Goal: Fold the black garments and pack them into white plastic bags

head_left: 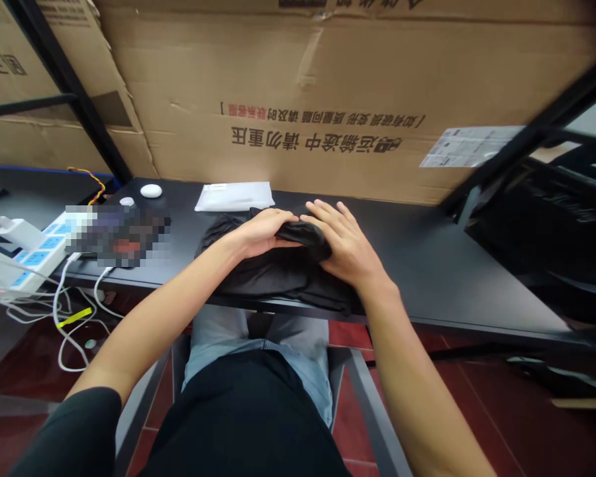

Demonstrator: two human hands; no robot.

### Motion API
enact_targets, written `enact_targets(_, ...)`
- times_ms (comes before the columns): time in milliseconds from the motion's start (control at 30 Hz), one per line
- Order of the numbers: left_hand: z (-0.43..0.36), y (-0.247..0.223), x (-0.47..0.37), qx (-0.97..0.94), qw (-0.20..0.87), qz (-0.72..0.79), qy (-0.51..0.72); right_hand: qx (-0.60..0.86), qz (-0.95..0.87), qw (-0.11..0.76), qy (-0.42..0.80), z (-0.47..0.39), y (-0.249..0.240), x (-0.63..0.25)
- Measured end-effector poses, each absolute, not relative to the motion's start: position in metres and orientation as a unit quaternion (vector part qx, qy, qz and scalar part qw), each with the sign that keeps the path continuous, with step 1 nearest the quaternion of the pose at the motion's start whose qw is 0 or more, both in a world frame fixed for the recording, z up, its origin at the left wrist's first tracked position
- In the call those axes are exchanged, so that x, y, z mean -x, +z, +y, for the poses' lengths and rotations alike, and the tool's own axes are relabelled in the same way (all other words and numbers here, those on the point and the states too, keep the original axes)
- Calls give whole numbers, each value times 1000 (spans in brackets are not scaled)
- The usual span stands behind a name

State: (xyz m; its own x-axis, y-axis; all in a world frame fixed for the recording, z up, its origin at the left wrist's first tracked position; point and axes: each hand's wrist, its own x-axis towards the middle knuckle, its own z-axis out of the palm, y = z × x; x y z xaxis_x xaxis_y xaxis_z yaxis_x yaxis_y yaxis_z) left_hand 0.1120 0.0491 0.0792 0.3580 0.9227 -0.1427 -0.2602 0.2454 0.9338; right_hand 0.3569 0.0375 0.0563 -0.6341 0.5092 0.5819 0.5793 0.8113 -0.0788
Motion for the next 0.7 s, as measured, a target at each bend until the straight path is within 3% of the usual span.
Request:
enact_targets(67,53,82,-102,-491,674,364,416,305,-900,307,-48,44,59,-355)
enact_targets(133,63,85,-83,-587,574,399,408,327,-888,320,-51,47,58,-357)
enact_targets(267,95,90,-26,-759,116,569,296,387,-843,364,-82,49,47,-367)
enact_targets(333,108,91,-2,-767,1,616,181,405,-828,378,-90,48,43,-370)
enact_targets(433,118,88,17,-759,-25,640,118,412,-822,384,-90,46,42,-370)
enact_targets(700,101,102,9,-742,-79,655,121,438,-814,370,-89,39,51,-366)
